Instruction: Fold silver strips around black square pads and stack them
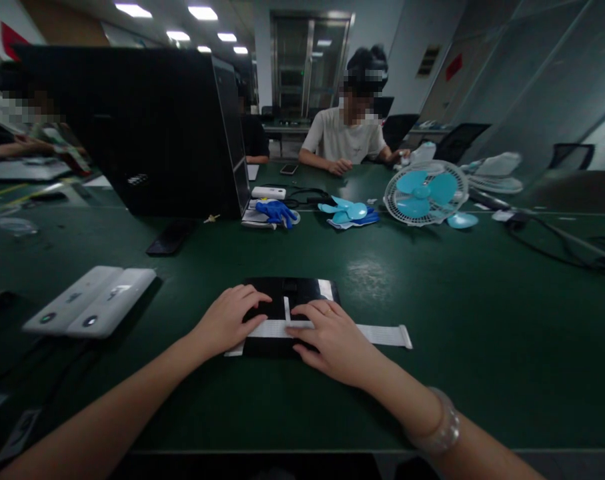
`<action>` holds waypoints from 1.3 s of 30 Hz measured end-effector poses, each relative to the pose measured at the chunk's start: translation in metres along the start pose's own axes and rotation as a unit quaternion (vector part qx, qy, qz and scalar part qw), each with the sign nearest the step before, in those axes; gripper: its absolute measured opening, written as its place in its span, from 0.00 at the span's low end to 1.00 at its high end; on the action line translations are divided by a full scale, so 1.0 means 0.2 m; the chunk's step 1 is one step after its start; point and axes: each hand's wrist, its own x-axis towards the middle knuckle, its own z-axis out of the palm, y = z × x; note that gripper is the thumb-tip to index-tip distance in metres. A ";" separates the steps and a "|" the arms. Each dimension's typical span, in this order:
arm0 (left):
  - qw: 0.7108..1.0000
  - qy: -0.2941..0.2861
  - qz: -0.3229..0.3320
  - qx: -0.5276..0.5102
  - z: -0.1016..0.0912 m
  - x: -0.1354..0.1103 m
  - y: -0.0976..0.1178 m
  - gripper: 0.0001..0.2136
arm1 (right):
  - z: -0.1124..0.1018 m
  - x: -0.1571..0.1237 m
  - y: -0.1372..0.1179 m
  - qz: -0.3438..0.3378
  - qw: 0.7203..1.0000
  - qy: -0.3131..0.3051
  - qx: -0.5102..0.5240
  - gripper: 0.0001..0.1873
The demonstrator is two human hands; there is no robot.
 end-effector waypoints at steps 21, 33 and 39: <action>0.930 0.148 -0.139 -0.305 0.01 0.04 -0.10 0.09 | 0.01 -0.01 0.02 0.018 0.999 -0.018 0.040 0.34; 0.896 0.142 -0.182 -0.380 0.05 0.06 -0.17 0.09 | -0.08 0.05 0.11 -0.031 0.996 -0.068 0.058 0.43; 0.878 0.143 -0.207 -0.408 0.06 0.06 -0.18 0.09 | -0.04 0.07 0.10 -0.017 0.997 -0.061 0.041 0.46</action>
